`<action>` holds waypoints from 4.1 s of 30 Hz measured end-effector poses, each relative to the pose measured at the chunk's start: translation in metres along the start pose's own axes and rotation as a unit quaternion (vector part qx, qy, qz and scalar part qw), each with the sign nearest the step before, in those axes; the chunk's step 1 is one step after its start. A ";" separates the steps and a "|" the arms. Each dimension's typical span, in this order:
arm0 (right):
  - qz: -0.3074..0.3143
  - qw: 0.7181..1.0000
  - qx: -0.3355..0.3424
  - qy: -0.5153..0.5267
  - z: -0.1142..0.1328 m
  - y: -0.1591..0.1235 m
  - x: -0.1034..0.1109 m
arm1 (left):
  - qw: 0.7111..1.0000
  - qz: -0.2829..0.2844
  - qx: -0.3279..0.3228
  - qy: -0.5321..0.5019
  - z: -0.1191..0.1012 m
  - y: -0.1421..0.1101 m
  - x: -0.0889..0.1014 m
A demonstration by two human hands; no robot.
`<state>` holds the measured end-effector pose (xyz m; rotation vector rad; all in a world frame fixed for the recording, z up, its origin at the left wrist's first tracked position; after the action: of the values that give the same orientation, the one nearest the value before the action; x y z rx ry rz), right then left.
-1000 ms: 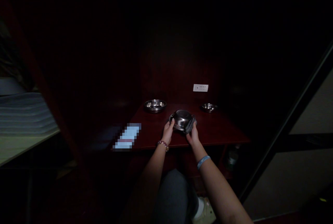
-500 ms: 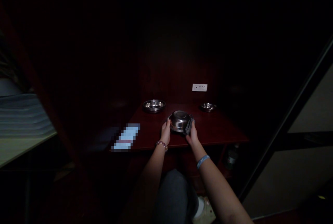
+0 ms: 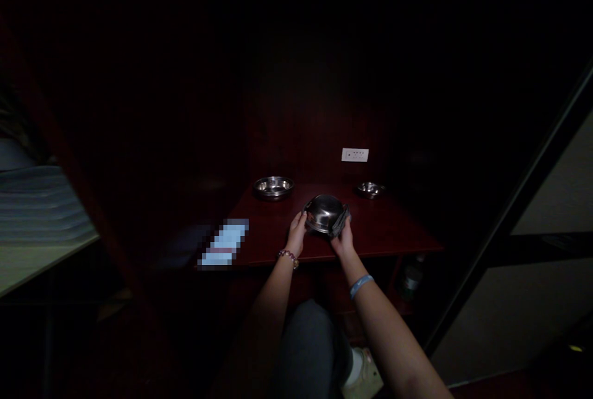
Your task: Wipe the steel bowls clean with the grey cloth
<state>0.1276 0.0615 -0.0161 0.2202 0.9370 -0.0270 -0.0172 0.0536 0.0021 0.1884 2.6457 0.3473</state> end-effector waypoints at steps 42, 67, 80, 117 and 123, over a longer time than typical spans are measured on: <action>0.017 0.999 -0.022 -0.027 0.001 -0.007 -0.016 | 0.998 -0.025 -0.026 -0.058 0.003 0.007 0.006; -0.003 1.000 -0.025 0.001 -0.001 -0.005 -0.010 | 0.999 -0.039 -0.031 -0.015 0.006 0.008 0.011; 0.005 1.000 -0.002 -0.021 -0.002 0.002 -0.002 | 0.999 0.003 -0.027 0.035 0.000 0.000 -0.003; 0.037 0.999 -0.020 -0.008 -0.001 -0.005 -0.014 | 0.984 -0.126 -0.036 0.123 -0.002 0.009 0.018; 0.041 0.999 -0.016 -0.016 0.000 -0.004 -0.014 | 0.979 -0.140 -0.045 0.138 -0.001 0.010 0.020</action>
<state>0.1190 0.0571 -0.0059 0.2274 0.8961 0.0613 -0.0347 0.0668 -0.0031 -0.2793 2.8687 0.4235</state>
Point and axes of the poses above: each hand's wrist, its own y-axis towards the middle knuckle, its own x-axis out of the back of the hand, z = x × y, the point moved 5 cm from there along y, towards the middle knuckle, and after that the axes turned 11 degrees about z, right-handed, at the moved point
